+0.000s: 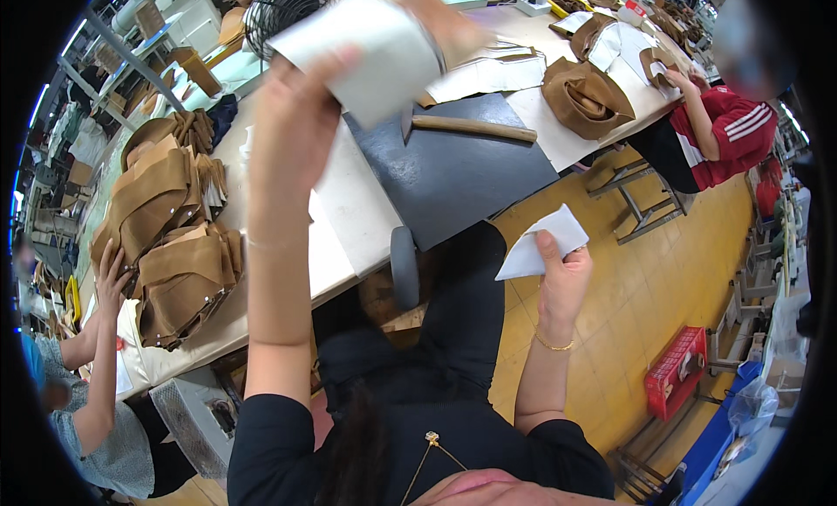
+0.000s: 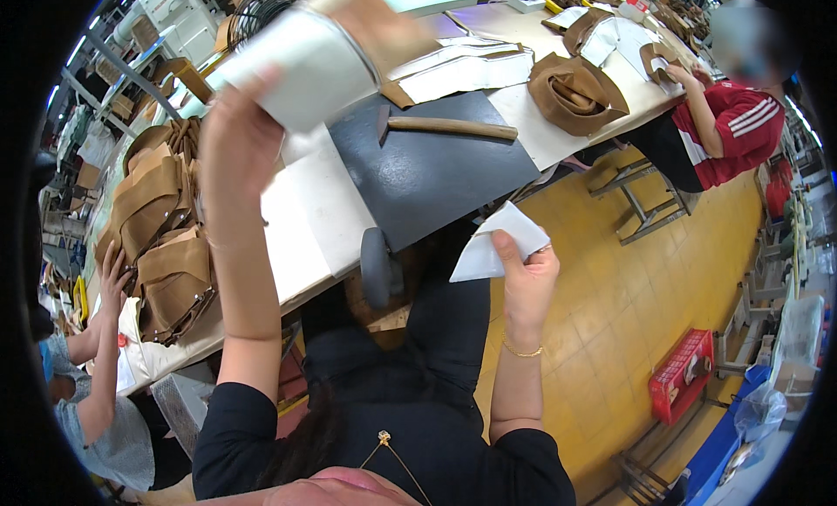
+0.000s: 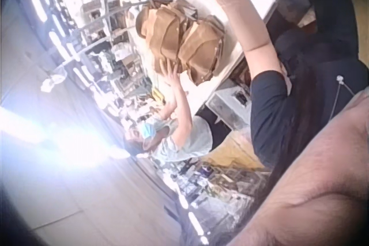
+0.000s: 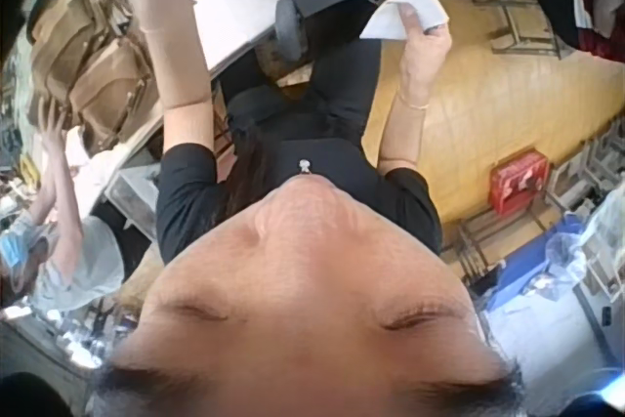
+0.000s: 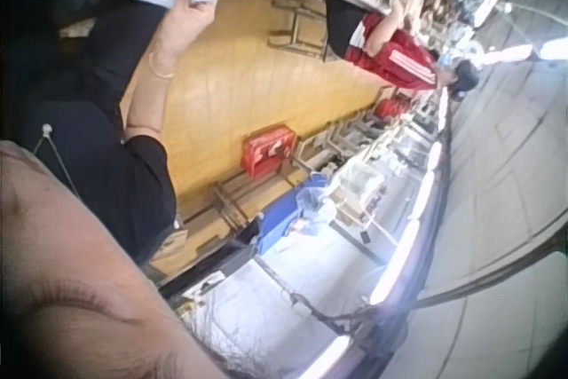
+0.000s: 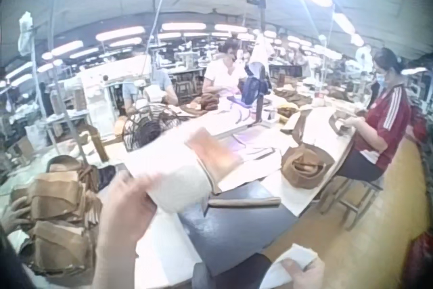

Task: The person assembles a curved leather piece by inserting a white paper insert, then uses a wooden mallet to tap the edges on a workbench. The person repeats this process with multiple pieces, stacking the finished items on the table.

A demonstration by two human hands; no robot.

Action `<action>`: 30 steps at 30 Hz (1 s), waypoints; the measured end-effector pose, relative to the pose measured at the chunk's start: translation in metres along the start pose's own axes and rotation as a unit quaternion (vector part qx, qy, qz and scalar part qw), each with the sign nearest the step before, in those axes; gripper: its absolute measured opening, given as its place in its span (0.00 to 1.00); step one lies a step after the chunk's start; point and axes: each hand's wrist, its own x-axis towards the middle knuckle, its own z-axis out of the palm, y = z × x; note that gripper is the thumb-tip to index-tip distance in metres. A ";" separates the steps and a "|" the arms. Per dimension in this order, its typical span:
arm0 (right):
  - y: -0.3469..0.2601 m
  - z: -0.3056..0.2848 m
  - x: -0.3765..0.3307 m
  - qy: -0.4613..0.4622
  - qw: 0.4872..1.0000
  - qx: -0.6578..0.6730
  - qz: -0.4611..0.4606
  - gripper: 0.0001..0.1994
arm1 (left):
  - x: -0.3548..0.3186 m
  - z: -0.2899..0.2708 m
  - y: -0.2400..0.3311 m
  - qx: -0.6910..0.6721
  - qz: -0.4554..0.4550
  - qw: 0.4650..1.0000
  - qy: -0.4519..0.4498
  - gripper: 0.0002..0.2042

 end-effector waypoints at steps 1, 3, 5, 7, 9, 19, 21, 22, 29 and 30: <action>-0.001 0.004 -0.002 -0.018 1.000 -0.014 0.005 0.13 | -0.021 -0.001 -0.015 0.040 -0.068 0.997 -0.019 0.18; 0.001 0.018 -0.008 -0.067 0.997 -0.031 0.024 0.12 | -0.064 -0.021 -0.064 0.097 -0.168 0.981 -0.019 0.14; 0.008 0.024 -0.009 -0.095 0.991 -0.094 0.007 0.10 | -0.098 -0.033 -0.105 0.086 -0.275 0.958 -0.018 0.14; 0.007 0.041 -0.012 -0.103 0.980 -0.169 -0.033 0.10 | -0.119 -0.021 -0.110 0.056 -0.315 0.947 -0.032 0.15; 0.005 0.054 -0.015 -0.114 0.965 -0.232 -0.041 0.11 | -0.135 -0.024 -0.116 0.039 -0.343 0.938 -0.033 0.17; -0.005 0.065 -0.018 -0.166 0.919 -0.356 -0.039 0.12 | -0.149 -0.044 -0.119 -0.037 -0.347 0.934 -0.075 0.37; -0.005 0.064 -0.017 -0.170 0.916 -0.361 -0.048 0.11 | -0.150 -0.034 -0.118 -0.056 -0.317 0.943 -0.081 0.30; -0.005 0.064 -0.017 -0.170 0.916 -0.361 -0.047 0.11 | -0.149 -0.032 -0.116 -0.047 -0.317 0.944 -0.078 0.30; 0.001 0.062 -0.017 -0.164 0.923 -0.345 -0.044 0.08 | -0.146 -0.027 -0.108 -0.034 -0.334 0.939 -0.073 0.23; 0.002 0.062 -0.017 -0.163 0.925 -0.339 -0.047 0.08 | -0.144 -0.021 -0.105 -0.030 -0.341 0.938 -0.060 0.22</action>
